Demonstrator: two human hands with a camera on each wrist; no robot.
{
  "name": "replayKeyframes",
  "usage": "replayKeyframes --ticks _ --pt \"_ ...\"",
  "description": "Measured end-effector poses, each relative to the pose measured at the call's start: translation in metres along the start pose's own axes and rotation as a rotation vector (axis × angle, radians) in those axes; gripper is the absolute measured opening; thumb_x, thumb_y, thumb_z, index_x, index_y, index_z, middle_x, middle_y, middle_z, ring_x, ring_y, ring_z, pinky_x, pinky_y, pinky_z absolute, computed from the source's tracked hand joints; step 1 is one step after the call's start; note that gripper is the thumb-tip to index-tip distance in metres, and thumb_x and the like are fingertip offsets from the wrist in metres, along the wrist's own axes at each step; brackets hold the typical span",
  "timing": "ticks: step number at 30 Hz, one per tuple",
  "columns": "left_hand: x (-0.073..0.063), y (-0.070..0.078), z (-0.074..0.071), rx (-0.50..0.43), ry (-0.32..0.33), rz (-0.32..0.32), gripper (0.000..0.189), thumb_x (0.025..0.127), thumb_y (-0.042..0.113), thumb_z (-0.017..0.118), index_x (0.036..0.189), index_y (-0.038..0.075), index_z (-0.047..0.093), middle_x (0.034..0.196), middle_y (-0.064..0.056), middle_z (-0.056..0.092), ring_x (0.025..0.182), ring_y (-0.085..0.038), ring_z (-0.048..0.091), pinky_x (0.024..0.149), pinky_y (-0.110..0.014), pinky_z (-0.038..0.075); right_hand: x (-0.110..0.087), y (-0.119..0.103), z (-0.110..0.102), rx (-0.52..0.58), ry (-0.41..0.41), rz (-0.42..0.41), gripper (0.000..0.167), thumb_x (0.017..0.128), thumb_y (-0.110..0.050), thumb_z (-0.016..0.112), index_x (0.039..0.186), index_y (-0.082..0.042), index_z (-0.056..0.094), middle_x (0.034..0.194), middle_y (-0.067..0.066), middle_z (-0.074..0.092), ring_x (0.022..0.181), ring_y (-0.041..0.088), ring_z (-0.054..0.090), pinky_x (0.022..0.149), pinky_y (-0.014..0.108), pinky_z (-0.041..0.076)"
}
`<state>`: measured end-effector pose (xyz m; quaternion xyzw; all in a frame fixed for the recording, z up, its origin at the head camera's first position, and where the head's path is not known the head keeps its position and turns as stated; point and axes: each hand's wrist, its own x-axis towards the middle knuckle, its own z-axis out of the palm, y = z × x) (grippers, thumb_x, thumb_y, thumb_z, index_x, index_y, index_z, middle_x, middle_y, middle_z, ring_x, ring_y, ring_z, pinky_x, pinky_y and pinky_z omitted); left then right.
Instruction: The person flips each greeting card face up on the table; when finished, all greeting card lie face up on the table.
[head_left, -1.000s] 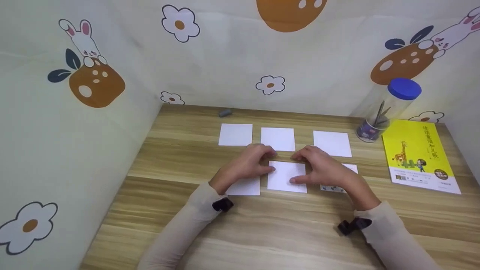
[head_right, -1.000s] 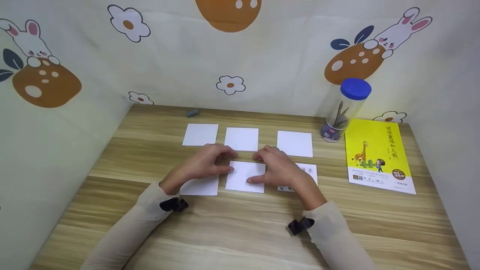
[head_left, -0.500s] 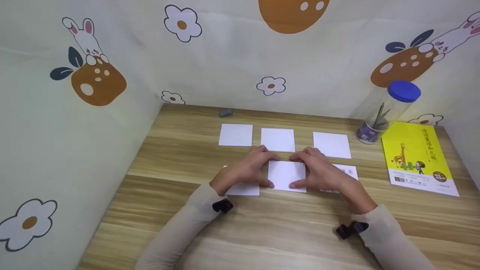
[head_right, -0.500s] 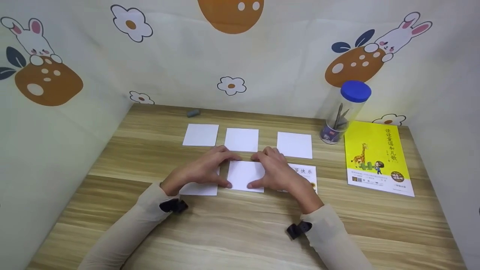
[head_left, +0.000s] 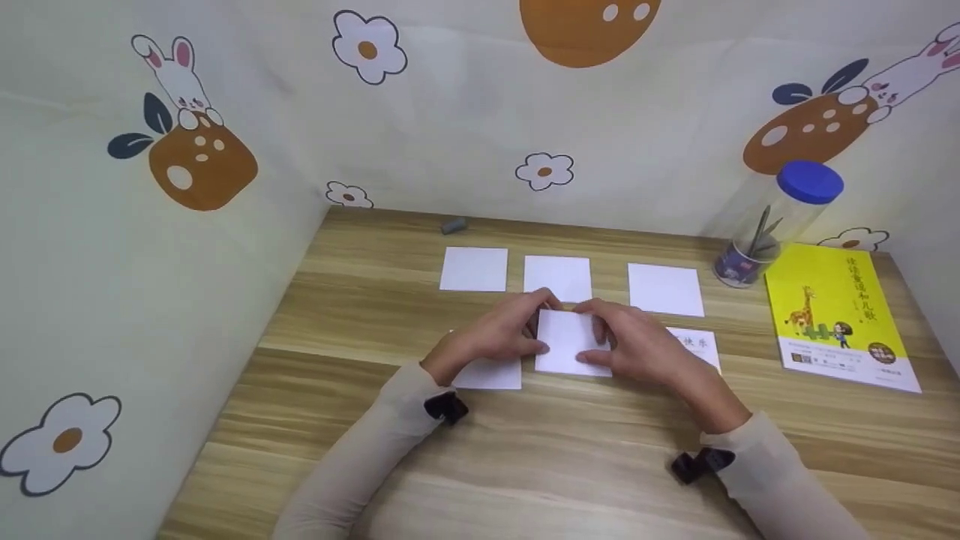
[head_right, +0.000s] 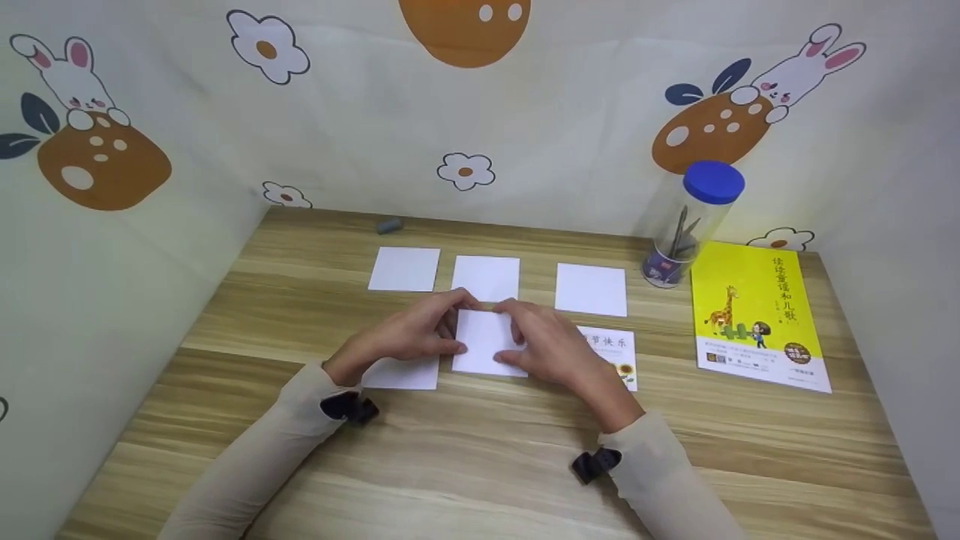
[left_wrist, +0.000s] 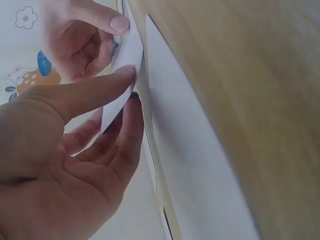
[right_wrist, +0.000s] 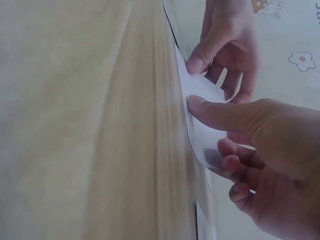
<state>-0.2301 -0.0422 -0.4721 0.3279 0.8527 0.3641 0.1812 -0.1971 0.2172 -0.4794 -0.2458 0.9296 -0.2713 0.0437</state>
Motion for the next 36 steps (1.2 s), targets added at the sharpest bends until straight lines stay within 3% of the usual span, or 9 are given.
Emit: replayKeyframes --ticks 4,7,12,16,20,23,26,32,36 --pt "0.003 -0.004 -0.003 -0.114 0.033 0.056 0.037 0.101 0.007 0.075 0.136 0.004 0.063 0.117 -0.015 0.072 0.098 -0.019 0.071 0.089 -0.025 0.06 0.003 0.002 -0.001 0.068 0.038 -0.008 0.041 0.095 -0.021 0.085 0.131 -0.011 0.069 0.086 -0.007 0.069 0.076 0.009 0.062 0.07 0.025 0.052" --pt "0.006 -0.005 -0.002 -0.195 0.094 0.11 0.028 0.11 0.019 0.065 0.132 0.003 0.068 0.114 -0.013 0.074 0.099 -0.02 0.071 0.088 -0.026 0.059 0.006 0.005 -0.002 0.139 0.103 -0.028 0.029 0.097 -0.015 0.082 0.124 -0.01 0.072 0.087 -0.006 0.074 0.079 0.008 0.067 0.072 0.024 0.057" --pt "0.008 0.002 0.0 -0.294 0.122 0.141 0.038 0.117 0.033 0.046 0.13 0.008 0.072 0.111 -0.01 0.075 0.101 -0.028 0.072 0.085 -0.032 0.061 0.005 0.008 -0.008 0.308 0.192 -0.047 0.011 0.105 -0.024 0.074 0.112 -0.016 0.075 0.087 -0.005 0.076 0.079 0.016 0.073 0.07 0.023 0.058" --pt "0.009 0.003 0.005 -0.241 0.109 0.206 0.029 0.112 0.024 0.061 0.131 0.005 0.071 0.122 -0.012 0.076 0.111 -0.028 0.073 0.093 -0.035 0.063 0.003 0.007 -0.012 0.448 0.201 -0.065 0.019 0.113 -0.028 0.06 0.105 -0.019 0.075 0.085 0.0 0.077 0.078 0.026 0.075 0.071 0.028 0.061" --pt "0.009 0.001 0.009 -0.203 0.107 0.234 0.048 0.102 0.024 0.078 0.144 0.006 0.063 0.142 -0.012 0.067 0.123 -0.027 0.07 0.101 -0.038 0.063 0.002 0.007 -0.012 0.53 0.184 -0.082 0.026 0.115 -0.022 0.052 0.102 -0.016 0.074 0.09 0.002 0.075 0.08 0.02 0.073 0.07 0.03 0.061" --pt "0.008 0.001 0.01 -0.242 0.096 0.208 0.068 0.099 0.025 0.081 0.158 0.01 0.051 0.147 -0.012 0.063 0.126 -0.026 0.07 0.101 -0.035 0.063 0.002 0.007 -0.011 0.568 0.141 -0.102 0.015 0.112 -0.016 0.059 0.106 -0.011 0.073 0.096 0.005 0.074 0.084 0.016 0.073 0.072 0.026 0.061" --pt "0.008 0.001 0.008 -0.269 0.098 0.177 0.072 0.099 0.016 0.08 0.163 0.015 0.046 0.139 -0.014 0.068 0.116 -0.024 0.076 0.096 -0.03 0.065 0.002 0.009 -0.011 0.593 0.085 -0.109 0.01 0.106 -0.009 0.067 0.115 -0.009 0.071 0.105 0.01 0.075 0.092 0.017 0.076 0.08 0.026 0.063" --pt "0.005 0.002 0.003 -0.152 0.177 0.037 0.037 0.1 0.01 0.077 0.136 0.014 0.069 0.111 -0.01 0.079 0.093 -0.016 0.08 0.08 -0.023 0.064 0.004 0.018 -0.016 0.435 0.054 -0.04 0.04 0.098 -0.004 0.076 0.137 -0.012 0.068 0.115 0.005 0.078 0.099 0.019 0.074 0.082 0.023 0.06" --pt "0.003 0.002 0.002 -0.114 0.179 -0.059 0.03 0.098 0.01 0.08 0.126 0.009 0.067 0.105 -0.01 0.078 0.089 -0.014 0.078 0.076 -0.023 0.064 0.004 0.025 -0.017 0.264 0.032 -0.017 0.045 0.092 -0.011 0.087 0.133 -0.014 0.071 0.114 0.001 0.08 0.1 0.018 0.071 0.083 0.03 0.057"
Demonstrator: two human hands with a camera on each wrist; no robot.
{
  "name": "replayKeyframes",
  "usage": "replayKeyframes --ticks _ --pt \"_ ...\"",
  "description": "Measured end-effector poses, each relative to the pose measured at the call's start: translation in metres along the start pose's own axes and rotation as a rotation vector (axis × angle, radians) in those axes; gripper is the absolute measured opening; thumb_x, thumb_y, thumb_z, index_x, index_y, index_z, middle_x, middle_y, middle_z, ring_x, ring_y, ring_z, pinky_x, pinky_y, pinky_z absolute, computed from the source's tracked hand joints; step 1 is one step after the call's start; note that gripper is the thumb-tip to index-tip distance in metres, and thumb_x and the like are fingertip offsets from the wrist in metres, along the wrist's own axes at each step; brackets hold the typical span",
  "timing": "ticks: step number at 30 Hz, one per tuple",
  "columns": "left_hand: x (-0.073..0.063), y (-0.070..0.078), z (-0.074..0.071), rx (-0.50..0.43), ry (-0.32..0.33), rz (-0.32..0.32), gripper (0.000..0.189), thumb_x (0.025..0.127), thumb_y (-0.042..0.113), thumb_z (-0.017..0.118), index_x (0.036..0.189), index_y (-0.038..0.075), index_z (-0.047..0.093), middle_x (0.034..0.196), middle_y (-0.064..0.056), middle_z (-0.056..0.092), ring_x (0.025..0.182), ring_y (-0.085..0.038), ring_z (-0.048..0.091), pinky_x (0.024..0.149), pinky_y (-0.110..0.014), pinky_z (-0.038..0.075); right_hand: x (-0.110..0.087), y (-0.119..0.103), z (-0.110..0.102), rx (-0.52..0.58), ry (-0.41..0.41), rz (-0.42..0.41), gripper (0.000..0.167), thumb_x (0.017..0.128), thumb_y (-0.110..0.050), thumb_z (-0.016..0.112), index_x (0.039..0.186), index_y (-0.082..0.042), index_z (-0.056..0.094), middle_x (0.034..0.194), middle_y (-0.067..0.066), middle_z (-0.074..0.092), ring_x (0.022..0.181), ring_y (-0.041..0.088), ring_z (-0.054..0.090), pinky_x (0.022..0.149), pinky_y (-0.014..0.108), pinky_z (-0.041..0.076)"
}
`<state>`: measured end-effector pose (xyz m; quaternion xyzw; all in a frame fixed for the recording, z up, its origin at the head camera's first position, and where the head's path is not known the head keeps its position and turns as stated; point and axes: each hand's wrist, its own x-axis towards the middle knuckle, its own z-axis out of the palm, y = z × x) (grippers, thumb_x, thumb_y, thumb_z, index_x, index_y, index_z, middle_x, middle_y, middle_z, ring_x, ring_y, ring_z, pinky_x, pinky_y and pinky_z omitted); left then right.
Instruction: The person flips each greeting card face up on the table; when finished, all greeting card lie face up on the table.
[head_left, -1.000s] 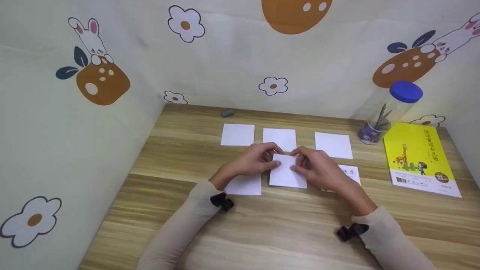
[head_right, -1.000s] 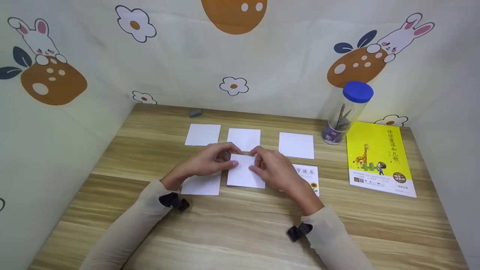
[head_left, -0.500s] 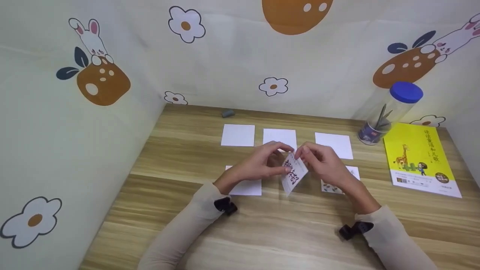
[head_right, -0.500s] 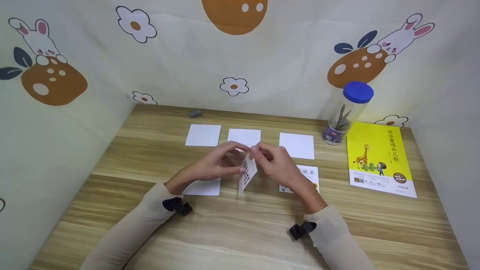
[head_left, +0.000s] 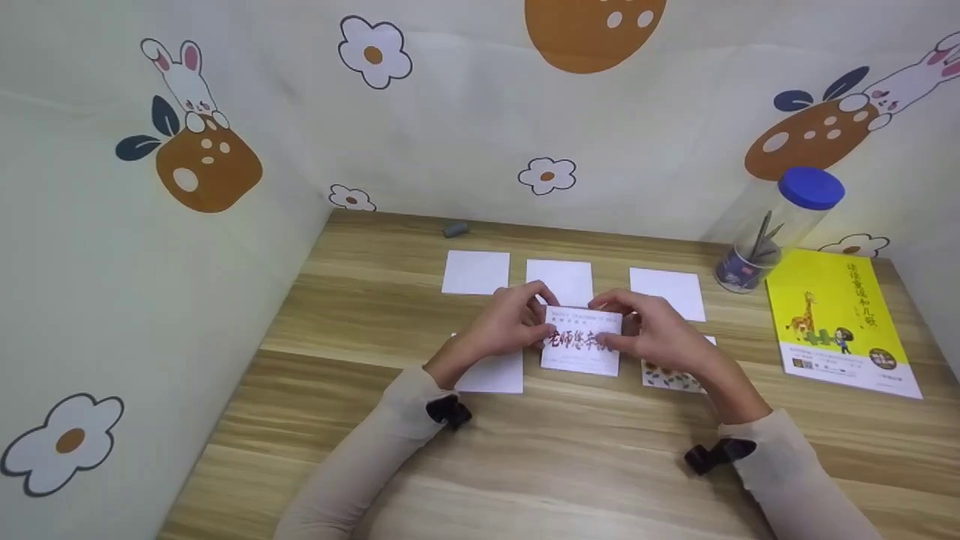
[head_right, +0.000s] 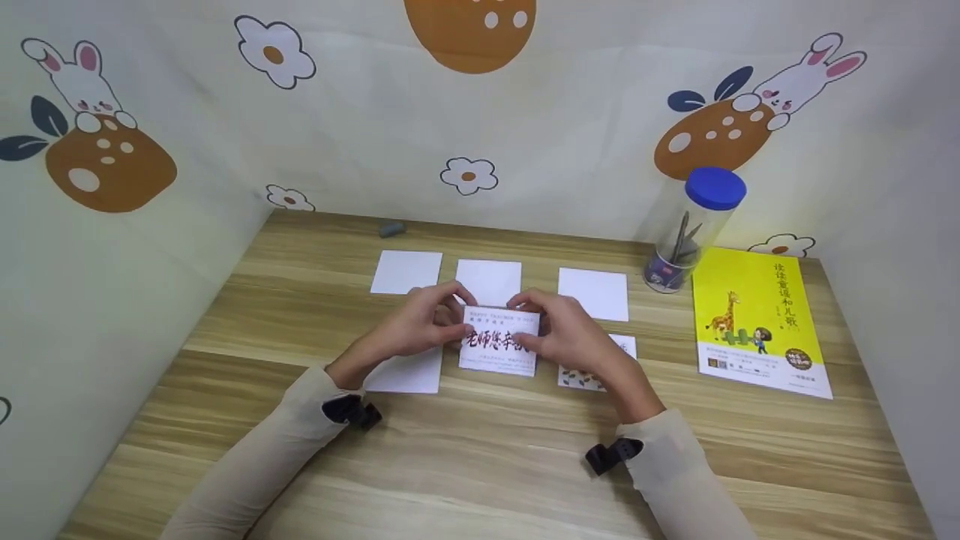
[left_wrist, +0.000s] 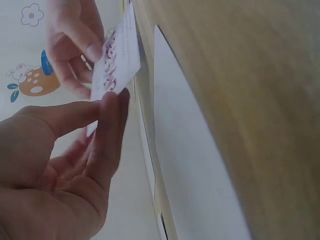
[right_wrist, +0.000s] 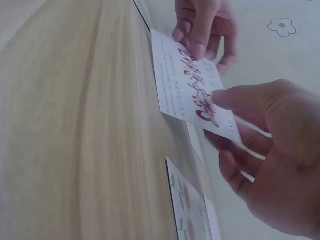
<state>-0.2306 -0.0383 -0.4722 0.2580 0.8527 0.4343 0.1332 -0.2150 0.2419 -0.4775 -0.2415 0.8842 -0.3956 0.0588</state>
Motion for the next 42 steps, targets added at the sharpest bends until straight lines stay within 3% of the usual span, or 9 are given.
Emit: replayKeyframes --ticks 3,6,12,18,24,30,36,39,42 --pt "-0.001 0.0 0.001 0.018 -0.024 -0.028 0.031 0.096 0.008 0.081 0.123 0.005 0.067 0.106 -0.011 0.078 0.089 -0.014 0.076 0.077 -0.022 0.063 0.0 0.003 0.001 -0.066 -0.034 0.004 0.043 0.088 -0.015 0.091 0.127 -0.014 0.073 0.116 0.001 0.078 0.106 0.019 0.07 0.092 0.039 0.056" --pt "-0.001 -0.001 0.001 0.056 -0.052 -0.019 0.032 0.094 0.006 0.083 0.122 0.002 0.069 0.107 -0.013 0.078 0.089 -0.016 0.075 0.077 -0.022 0.062 0.0 0.005 0.003 -0.1 -0.058 0.004 0.041 0.089 -0.016 0.091 0.125 -0.012 0.073 0.117 0.002 0.076 0.109 0.021 0.068 0.098 0.045 0.056" --pt "-0.002 0.001 0.002 0.204 -0.119 0.028 0.043 0.09 0.004 0.084 0.131 -0.001 0.072 0.111 -0.015 0.072 0.099 -0.023 0.067 0.082 -0.024 0.053 -0.002 0.005 0.003 -0.138 -0.07 0.019 0.038 0.089 -0.017 0.091 0.123 -0.012 0.073 0.117 0.002 0.076 0.11 0.021 0.067 0.101 0.047 0.054" --pt "-0.004 0.004 0.005 0.264 -0.139 0.002 0.048 0.092 0.008 0.084 0.138 0.002 0.071 0.121 -0.014 0.065 0.108 -0.024 0.061 0.086 -0.025 0.049 -0.005 0.005 0.002 -0.19 -0.081 0.05 0.036 0.092 -0.023 0.088 0.124 -0.014 0.073 0.12 0.003 0.072 0.116 0.024 0.062 0.108 0.051 0.048" --pt "-0.008 0.004 0.005 0.271 -0.135 -0.022 0.048 0.094 0.011 0.084 0.14 0.004 0.07 0.125 -0.012 0.064 0.111 -0.023 0.061 0.09 -0.027 0.052 -0.007 0.002 0.002 -0.233 -0.084 0.052 0.034 0.093 -0.024 0.087 0.122 -0.013 0.074 0.117 0.005 0.069 0.113 0.024 0.059 0.104 0.049 0.049" --pt "-0.009 0.004 0.003 0.275 -0.149 0.006 0.043 0.098 0.007 0.078 0.14 0.001 0.07 0.131 -0.016 0.062 0.115 -0.025 0.06 0.095 -0.029 0.053 -0.007 0.002 0.002 -0.263 -0.058 0.014 0.031 0.092 -0.025 0.088 0.117 -0.011 0.075 0.11 0.005 0.07 0.107 0.023 0.06 0.098 0.047 0.047" --pt "-0.016 -0.001 -0.009 0.273 -0.2 0.077 0.046 0.101 0.011 0.073 0.146 0.002 0.065 0.136 -0.018 0.064 0.124 -0.03 0.06 0.108 -0.041 0.053 -0.005 -0.001 0.003 -0.269 -0.063 0.014 0.031 0.093 -0.027 0.086 0.118 -0.011 0.075 0.11 0.005 0.07 0.107 0.023 0.06 0.098 0.047 0.046" --pt "-0.02 -0.009 -0.021 0.249 -0.189 0.132 0.047 0.101 0.01 0.073 0.145 -0.001 0.064 0.136 -0.021 0.067 0.127 -0.035 0.062 0.114 -0.048 0.052 -0.004 -0.008 0.004 -0.263 -0.061 0.012 0.031 0.095 -0.028 0.084 0.119 -0.01 0.074 0.112 0.006 0.071 0.11 0.025 0.061 0.102 0.05 0.046" --pt "-0.027 -0.018 -0.036 0.249 -0.176 0.142 0.047 0.1 0.013 0.076 0.144 0.0 0.065 0.136 -0.02 0.069 0.13 -0.036 0.063 0.118 -0.05 0.05 0.0 -0.019 0.007 -0.232 -0.065 0.002 0.032 0.097 -0.031 0.082 0.12 -0.01 0.074 0.115 0.006 0.072 0.115 0.027 0.063 0.107 0.053 0.047"
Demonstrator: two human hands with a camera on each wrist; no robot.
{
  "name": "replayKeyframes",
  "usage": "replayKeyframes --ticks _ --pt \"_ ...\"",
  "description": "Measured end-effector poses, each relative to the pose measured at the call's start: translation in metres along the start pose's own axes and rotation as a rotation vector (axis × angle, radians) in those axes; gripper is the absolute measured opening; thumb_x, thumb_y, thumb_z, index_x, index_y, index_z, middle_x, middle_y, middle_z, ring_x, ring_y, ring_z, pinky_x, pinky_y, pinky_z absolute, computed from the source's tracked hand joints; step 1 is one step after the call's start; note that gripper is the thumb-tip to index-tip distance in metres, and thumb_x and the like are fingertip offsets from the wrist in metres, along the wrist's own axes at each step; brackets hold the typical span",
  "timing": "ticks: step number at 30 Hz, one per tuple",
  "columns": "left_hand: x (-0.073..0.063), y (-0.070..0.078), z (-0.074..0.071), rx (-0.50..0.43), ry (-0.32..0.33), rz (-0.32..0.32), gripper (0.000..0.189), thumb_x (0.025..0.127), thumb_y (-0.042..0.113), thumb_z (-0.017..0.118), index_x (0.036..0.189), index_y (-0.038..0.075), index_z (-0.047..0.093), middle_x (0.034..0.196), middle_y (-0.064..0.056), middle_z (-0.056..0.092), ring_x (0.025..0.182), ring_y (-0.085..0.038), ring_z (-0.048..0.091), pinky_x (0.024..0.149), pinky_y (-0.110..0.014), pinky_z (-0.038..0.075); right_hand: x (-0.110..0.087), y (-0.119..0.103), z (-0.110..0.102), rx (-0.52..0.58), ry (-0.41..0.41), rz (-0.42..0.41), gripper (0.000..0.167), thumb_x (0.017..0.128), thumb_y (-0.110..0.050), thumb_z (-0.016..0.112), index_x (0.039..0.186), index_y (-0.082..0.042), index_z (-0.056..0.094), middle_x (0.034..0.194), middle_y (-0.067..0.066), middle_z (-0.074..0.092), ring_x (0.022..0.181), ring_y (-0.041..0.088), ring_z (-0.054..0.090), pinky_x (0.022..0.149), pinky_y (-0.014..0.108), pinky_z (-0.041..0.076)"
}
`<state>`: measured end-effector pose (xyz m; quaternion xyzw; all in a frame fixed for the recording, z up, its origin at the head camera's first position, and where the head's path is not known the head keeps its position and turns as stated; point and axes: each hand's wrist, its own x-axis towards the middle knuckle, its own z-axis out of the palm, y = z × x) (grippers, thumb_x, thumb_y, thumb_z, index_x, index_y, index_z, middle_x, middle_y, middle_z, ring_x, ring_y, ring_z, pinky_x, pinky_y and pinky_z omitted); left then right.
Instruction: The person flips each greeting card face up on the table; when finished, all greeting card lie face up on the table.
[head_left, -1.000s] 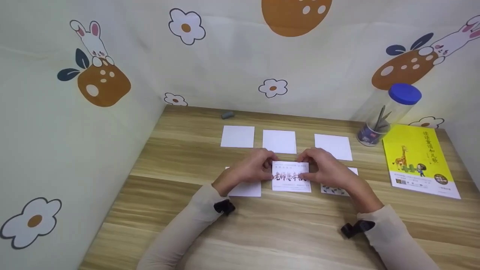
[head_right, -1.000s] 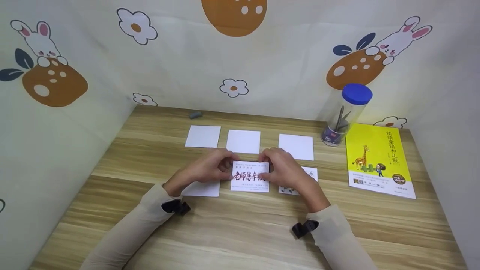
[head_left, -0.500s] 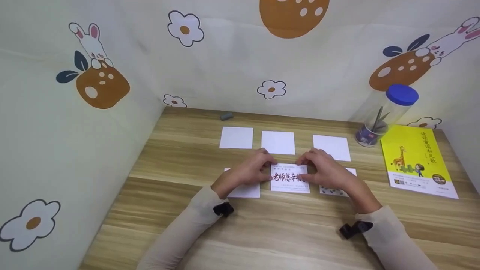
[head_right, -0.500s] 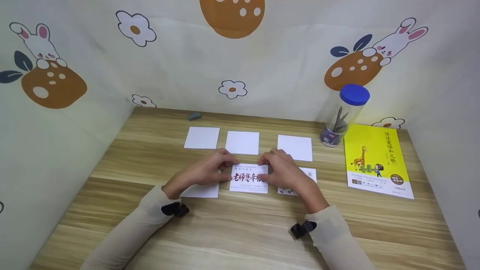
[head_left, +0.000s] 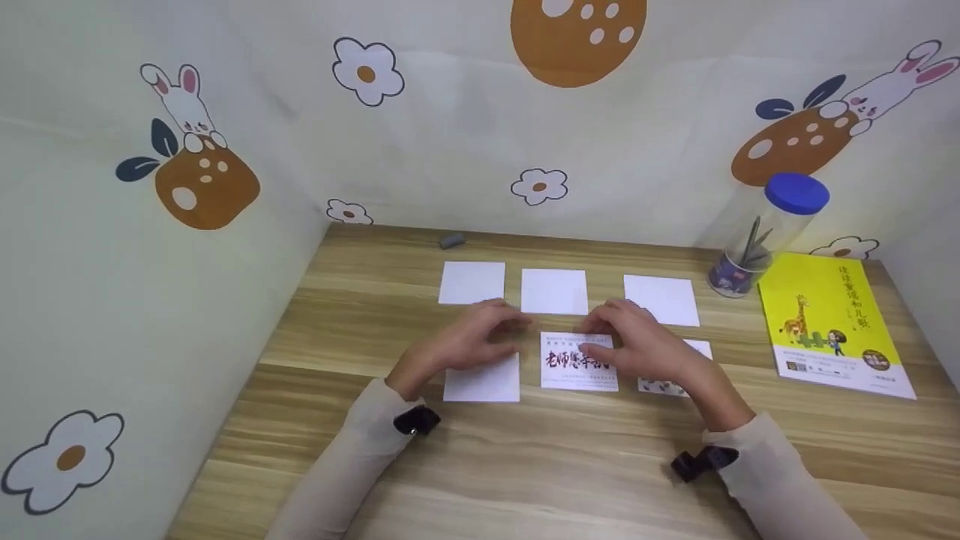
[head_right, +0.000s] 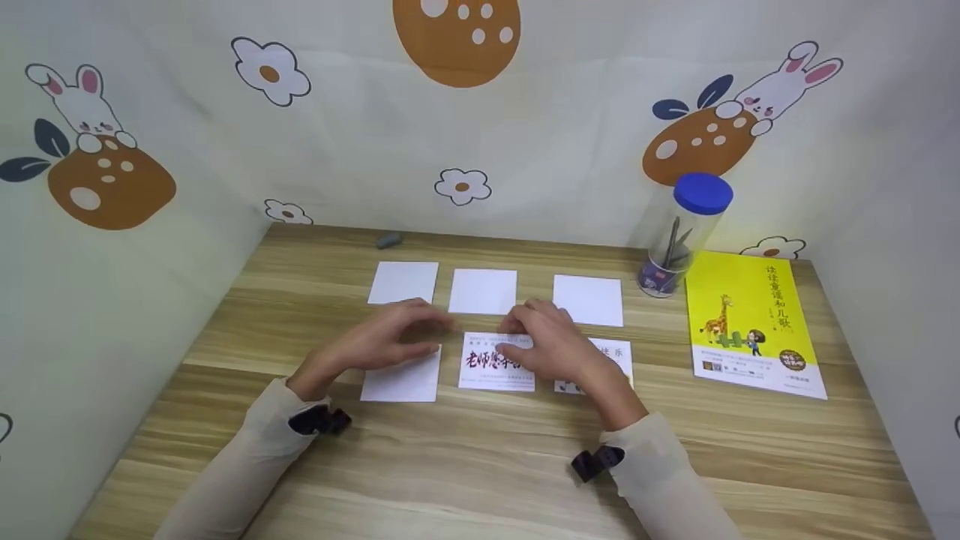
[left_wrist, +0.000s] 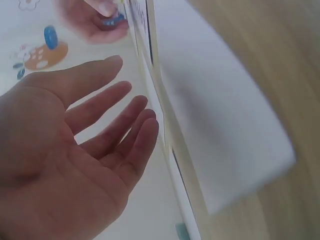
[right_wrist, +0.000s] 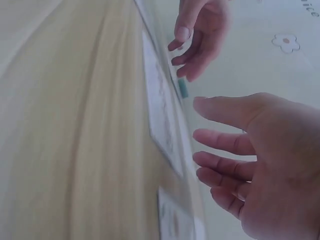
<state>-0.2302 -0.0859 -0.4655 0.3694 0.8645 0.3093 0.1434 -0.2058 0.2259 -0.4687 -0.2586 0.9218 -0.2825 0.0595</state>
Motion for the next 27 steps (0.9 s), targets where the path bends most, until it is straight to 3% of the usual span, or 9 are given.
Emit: replayKeyframes --ticks 5,10,13,17,24,27 --pt "-0.027 -0.01 -0.016 0.034 -0.088 -0.074 0.06 0.09 0.024 0.089 0.142 0.004 0.067 0.138 -0.015 0.069 0.131 -0.033 0.06 0.118 -0.05 0.047 0.014 -0.023 0.007 0.038 -0.027 -0.042 0.036 0.098 -0.033 0.081 0.124 -0.008 0.074 0.12 0.008 0.073 0.12 0.028 0.066 0.11 0.055 0.051" --pt "-0.044 -0.012 -0.018 0.052 -0.14 -0.17 0.079 0.079 0.024 0.098 0.146 0.007 0.061 0.153 -0.021 0.053 0.144 -0.039 0.047 0.124 -0.056 0.042 0.031 -0.037 0.02 0.051 -0.057 -0.087 0.039 0.095 -0.028 0.084 0.127 -0.008 0.073 0.122 0.008 0.072 0.122 0.027 0.065 0.111 0.054 0.052" --pt "-0.045 -0.015 -0.017 0.083 -0.104 -0.182 0.084 0.077 0.023 0.099 0.148 0.007 0.058 0.155 -0.022 0.049 0.148 -0.04 0.044 0.125 -0.057 0.041 0.04 -0.046 0.032 0.043 -0.086 -0.125 0.044 0.092 -0.027 0.087 0.129 -0.007 0.073 0.123 0.009 0.072 0.12 0.027 0.063 0.11 0.053 0.051" --pt "-0.042 -0.017 -0.018 0.1 -0.065 -0.182 0.081 0.078 0.023 0.099 0.147 0.006 0.06 0.147 -0.016 0.057 0.142 -0.035 0.05 0.124 -0.052 0.043 0.05 -0.059 0.048 0.017 -0.119 -0.147 0.054 0.089 -0.033 0.089 0.133 -0.006 0.071 0.126 0.012 0.069 0.117 0.027 0.06 0.104 0.049 0.051" --pt "-0.043 -0.017 -0.022 0.106 -0.079 -0.163 0.078 0.079 0.026 0.099 0.145 0.007 0.061 0.142 -0.013 0.06 0.135 -0.032 0.053 0.117 -0.051 0.049 0.056 -0.075 0.064 -0.062 -0.123 -0.094 0.075 0.082 -0.045 0.095 0.139 -0.005 0.068 0.131 0.013 0.062 0.117 0.028 0.054 0.102 0.048 0.049" --pt "-0.048 -0.017 -0.024 0.122 -0.081 -0.195 0.082 0.076 0.025 0.1 0.145 0.007 0.06 0.142 -0.014 0.057 0.133 -0.031 0.053 0.116 -0.05 0.05 0.056 -0.078 0.066 -0.057 -0.113 -0.093 0.076 0.081 -0.042 0.096 0.14 -0.004 0.067 0.131 0.015 0.061 0.117 0.029 0.053 0.103 0.05 0.047"
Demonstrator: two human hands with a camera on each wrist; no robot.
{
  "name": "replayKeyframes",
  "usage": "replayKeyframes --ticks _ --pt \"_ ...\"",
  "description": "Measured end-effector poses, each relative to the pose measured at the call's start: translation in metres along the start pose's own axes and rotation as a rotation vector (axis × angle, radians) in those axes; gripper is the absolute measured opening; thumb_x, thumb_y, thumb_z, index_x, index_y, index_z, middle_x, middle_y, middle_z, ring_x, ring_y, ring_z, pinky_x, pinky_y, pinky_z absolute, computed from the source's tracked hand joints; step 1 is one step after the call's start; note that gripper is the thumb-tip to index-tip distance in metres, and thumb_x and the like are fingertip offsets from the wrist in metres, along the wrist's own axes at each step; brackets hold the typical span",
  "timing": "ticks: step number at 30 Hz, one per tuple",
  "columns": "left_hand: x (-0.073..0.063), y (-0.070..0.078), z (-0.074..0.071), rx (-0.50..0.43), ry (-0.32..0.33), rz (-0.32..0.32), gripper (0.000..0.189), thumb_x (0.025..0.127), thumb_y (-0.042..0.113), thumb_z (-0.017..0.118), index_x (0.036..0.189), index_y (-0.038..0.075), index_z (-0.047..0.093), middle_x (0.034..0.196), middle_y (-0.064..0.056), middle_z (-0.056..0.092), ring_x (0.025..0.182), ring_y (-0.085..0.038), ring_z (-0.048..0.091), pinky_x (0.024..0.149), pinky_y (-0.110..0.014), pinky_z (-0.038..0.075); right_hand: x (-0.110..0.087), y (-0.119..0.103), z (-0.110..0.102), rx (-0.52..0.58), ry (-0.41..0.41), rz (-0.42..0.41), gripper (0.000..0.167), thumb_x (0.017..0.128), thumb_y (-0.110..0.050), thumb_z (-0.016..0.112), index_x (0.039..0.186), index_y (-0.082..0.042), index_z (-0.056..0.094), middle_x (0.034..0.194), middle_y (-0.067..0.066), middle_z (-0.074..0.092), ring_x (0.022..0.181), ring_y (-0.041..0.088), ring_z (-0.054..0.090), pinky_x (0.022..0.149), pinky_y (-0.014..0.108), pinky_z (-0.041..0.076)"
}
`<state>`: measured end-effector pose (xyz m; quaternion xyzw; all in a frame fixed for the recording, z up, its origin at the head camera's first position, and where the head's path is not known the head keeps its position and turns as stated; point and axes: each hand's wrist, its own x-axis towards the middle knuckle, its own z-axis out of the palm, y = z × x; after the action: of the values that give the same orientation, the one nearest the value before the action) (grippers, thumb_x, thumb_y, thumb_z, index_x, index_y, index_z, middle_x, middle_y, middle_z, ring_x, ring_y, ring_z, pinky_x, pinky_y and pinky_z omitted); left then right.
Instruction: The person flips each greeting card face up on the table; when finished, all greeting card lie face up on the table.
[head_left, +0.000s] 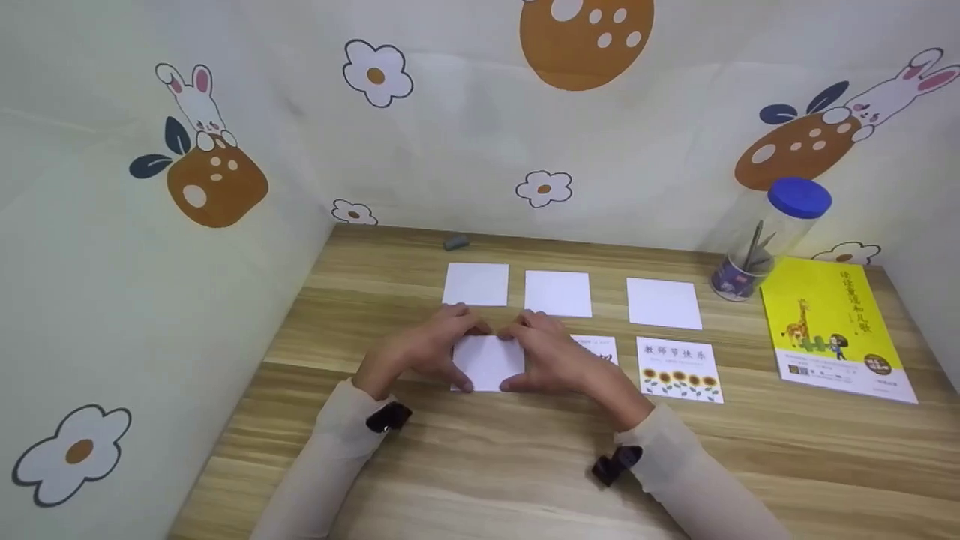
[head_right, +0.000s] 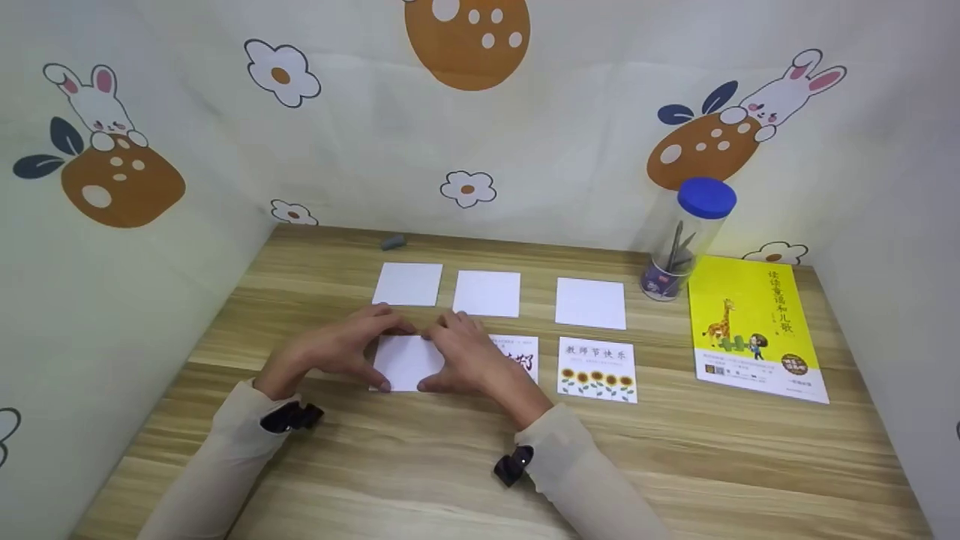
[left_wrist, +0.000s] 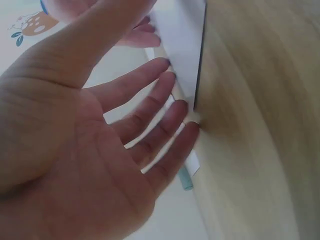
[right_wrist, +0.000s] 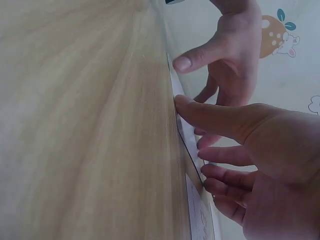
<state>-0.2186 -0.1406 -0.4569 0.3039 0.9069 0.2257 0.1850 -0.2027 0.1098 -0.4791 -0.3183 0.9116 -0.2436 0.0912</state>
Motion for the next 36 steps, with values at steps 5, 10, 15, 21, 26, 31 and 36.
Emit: replayKeyframes --ticks 5,10,15,21,26,31,36 --pt "-0.002 -0.001 -0.001 -0.024 0.0 -0.045 0.078 0.076 0.022 0.1 0.14 0.007 0.06 0.138 -0.014 0.058 0.128 -0.03 0.055 0.113 -0.049 0.051 -0.003 0.0 0.001 0.03 0.006 0.006 0.076 0.081 -0.038 0.096 0.142 -0.006 0.065 0.132 0.015 0.06 0.117 0.029 0.051 0.101 0.048 0.047" --pt "-0.002 -0.002 -0.002 -0.027 -0.011 -0.051 0.075 0.075 0.022 0.101 0.137 0.008 0.061 0.133 -0.012 0.059 0.124 -0.027 0.054 0.109 -0.047 0.052 -0.004 -0.001 0.002 0.048 0.015 -0.002 0.077 0.081 -0.036 0.096 0.145 -0.008 0.063 0.132 0.014 0.059 0.117 0.028 0.05 0.097 0.046 0.047" --pt "-0.001 -0.002 -0.004 -0.038 -0.012 -0.062 0.073 0.076 0.02 0.1 0.137 0.008 0.063 0.131 -0.012 0.058 0.121 -0.027 0.054 0.108 -0.046 0.052 -0.003 -0.005 0.001 0.022 0.053 0.004 0.082 0.078 -0.036 0.099 0.147 -0.011 0.062 0.136 0.015 0.054 0.122 0.03 0.047 0.101 0.048 0.046" --pt "0.002 -0.006 -0.008 -0.124 0.019 -0.022 0.056 0.083 0.012 0.094 0.129 0.006 0.064 0.126 -0.012 0.065 0.117 -0.027 0.06 0.108 -0.047 0.053 -0.006 -0.011 0.0 -0.067 0.103 -0.006 0.093 0.076 -0.037 0.1 0.152 -0.008 0.057 0.126 0.013 0.054 0.114 0.028 0.048 0.097 0.045 0.049" --pt "0.003 -0.013 -0.015 -0.259 0.058 0.072 0.038 0.091 0.005 0.084 0.124 0.006 0.066 0.118 -0.01 0.073 0.112 -0.024 0.068 0.105 -0.046 0.058 -0.009 -0.012 0.0 -0.034 0.101 -0.032 0.082 0.086 -0.032 0.094 0.155 -0.014 0.053 0.119 0.006 0.067 0.105 0.021 0.06 0.09 0.041 0.056" --pt "0.003 -0.02 -0.02 -0.382 0.091 0.176 0.027 0.099 0.014 0.079 0.124 0.008 0.07 0.115 -0.008 0.076 0.107 -0.019 0.07 0.096 -0.033 0.059 -0.001 -0.011 0.0 0.054 0.224 -0.017 0.041 0.099 -0.027 0.08 0.135 -0.013 0.066 0.093 0.0 0.073 0.081 0.013 0.065 0.07 0.03 0.057" --pt "0.006 -0.019 -0.022 -0.583 0.132 0.198 0.03 0.115 0.032 0.055 0.128 0.012 0.072 0.119 -0.008 0.074 0.107 -0.021 0.069 0.095 -0.035 0.059 0.006 -0.012 -0.008 0.299 0.384 -0.014 0.024 0.108 -0.039 0.068 0.108 -0.015 0.074 0.094 -0.003 0.081 0.084 0.006 0.077 0.077 0.027 0.065"
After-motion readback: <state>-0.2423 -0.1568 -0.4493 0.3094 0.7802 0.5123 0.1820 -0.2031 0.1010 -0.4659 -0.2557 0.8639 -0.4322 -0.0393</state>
